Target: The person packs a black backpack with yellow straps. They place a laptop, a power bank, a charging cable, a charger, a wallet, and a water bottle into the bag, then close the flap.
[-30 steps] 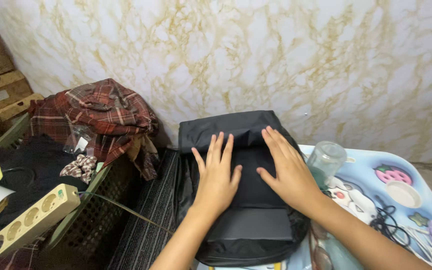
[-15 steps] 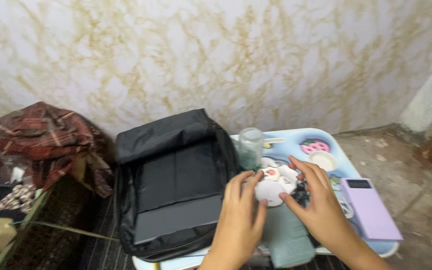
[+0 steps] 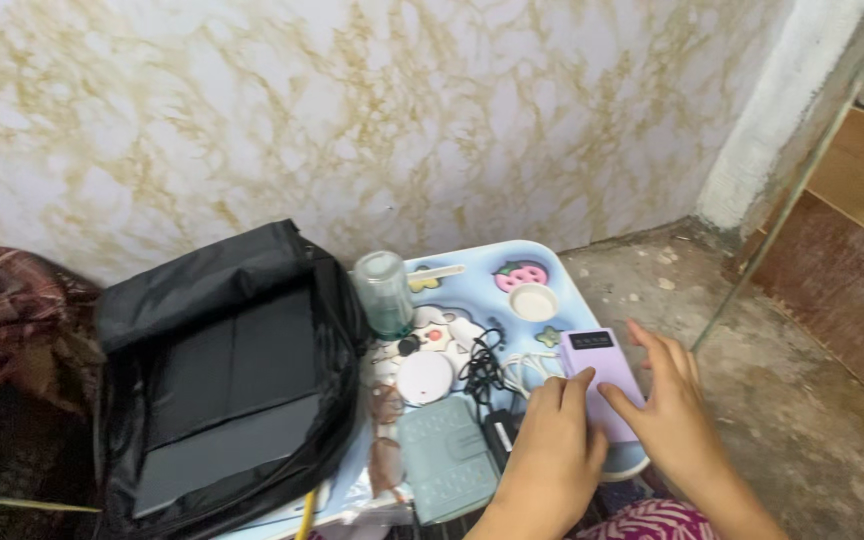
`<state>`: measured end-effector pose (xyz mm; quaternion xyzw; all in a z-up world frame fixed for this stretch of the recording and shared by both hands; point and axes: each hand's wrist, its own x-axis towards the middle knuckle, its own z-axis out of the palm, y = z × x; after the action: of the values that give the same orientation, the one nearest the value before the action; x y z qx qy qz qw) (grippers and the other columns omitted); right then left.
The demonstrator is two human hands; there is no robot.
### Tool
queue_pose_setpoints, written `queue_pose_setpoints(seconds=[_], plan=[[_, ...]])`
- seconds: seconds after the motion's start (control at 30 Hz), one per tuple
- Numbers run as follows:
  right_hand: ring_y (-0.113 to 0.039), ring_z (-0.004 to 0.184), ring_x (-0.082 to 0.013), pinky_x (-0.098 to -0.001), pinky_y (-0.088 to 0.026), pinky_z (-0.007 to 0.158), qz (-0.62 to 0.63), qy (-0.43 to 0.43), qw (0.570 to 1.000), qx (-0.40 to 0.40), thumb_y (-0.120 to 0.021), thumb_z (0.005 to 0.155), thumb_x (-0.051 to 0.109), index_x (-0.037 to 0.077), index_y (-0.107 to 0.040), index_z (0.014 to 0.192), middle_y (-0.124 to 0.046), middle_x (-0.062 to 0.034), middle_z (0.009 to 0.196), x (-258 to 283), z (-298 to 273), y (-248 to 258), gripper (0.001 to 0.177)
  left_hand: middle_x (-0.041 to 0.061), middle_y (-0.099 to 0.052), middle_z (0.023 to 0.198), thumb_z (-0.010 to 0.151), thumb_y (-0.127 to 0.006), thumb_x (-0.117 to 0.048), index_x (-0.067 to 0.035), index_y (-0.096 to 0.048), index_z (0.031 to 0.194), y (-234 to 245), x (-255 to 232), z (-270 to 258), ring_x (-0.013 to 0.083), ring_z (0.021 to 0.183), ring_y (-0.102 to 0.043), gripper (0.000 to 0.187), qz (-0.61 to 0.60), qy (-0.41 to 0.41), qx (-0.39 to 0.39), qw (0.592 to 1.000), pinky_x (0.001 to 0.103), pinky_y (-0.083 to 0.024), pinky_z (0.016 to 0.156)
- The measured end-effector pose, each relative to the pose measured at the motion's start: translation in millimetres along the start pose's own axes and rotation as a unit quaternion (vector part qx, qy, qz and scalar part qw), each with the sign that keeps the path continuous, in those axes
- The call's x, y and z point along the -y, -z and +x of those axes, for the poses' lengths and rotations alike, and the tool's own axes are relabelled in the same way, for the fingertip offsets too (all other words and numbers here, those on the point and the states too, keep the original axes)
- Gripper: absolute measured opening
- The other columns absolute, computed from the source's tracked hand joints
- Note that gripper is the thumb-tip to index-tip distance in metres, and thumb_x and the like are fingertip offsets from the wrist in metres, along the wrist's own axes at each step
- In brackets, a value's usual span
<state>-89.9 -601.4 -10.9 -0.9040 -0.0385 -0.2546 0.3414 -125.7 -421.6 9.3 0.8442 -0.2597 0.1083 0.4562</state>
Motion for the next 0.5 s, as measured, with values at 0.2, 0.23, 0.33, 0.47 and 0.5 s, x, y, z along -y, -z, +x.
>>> queue_pose_setpoints(seconds=[0.2,0.23,0.33,0.47,0.5], plan=[[-0.058,0.11,-0.0303,-0.0422,-0.047,0.099,-0.015,-0.063,0.997,0.049,-0.083,0.072,0.026,0.01,-0.047,0.146,-0.056,-0.014,0.133,-36,-3,-11,0.084,0.021,-0.063,0.115,0.082,-0.076,-0.027,0.008,-0.056,0.136,-27,7,10,0.0386,0.113,-0.052,0.067,0.213,-0.014,-0.007,0.977,0.05,-0.037,0.099],[-0.059,0.11,-0.03,-0.0418,-0.048,0.097,-0.011,-0.081,0.995,0.064,-0.082,0.073,0.026,0.011,-0.046,0.149,-0.056,-0.0138,0.134,-38,-3,-13,0.085,0.02,-0.064,0.114,0.081,-0.078,-0.032,0.009,-0.057,0.135,-28,9,12,0.0385,0.113,-0.051,0.07,0.238,-0.019,-0.01,0.971,0.051,-0.035,0.1],[-0.062,0.11,-0.0294,-0.0414,-0.051,0.094,0.006,-0.118,0.988,0.096,-0.08,0.075,0.029,0.012,-0.044,0.151,-0.057,-0.0132,0.134,-43,-4,-16,0.085,0.017,-0.066,0.113,0.081,-0.079,-0.042,0.006,-0.059,0.134,-31,13,10,0.0375,0.118,-0.05,0.074,0.254,-0.037,0.004,0.967,0.056,-0.029,0.104],[-0.061,0.111,-0.0323,-0.0435,-0.05,0.096,0.008,-0.078,0.994,0.075,-0.078,0.08,0.029,0.008,-0.048,0.144,-0.064,-0.0163,0.125,-44,-5,-20,0.075,0.018,-0.066,0.116,0.073,-0.083,-0.042,0.007,-0.059,0.132,-29,17,7,0.0375,0.121,-0.049,0.08,0.245,-0.069,0.016,0.967,0.06,-0.026,0.103],[-0.06,0.113,-0.0336,-0.0443,-0.049,0.097,0.002,-0.057,0.996,0.064,-0.078,0.081,0.029,0.006,-0.049,0.143,-0.065,-0.0182,0.123,-43,-5,-21,0.072,0.019,-0.066,0.115,0.071,-0.083,-0.04,0.007,-0.059,0.132,-27,17,6,0.0382,0.121,-0.049,0.08,0.237,-0.06,0.034,0.969,0.061,-0.026,0.102]])
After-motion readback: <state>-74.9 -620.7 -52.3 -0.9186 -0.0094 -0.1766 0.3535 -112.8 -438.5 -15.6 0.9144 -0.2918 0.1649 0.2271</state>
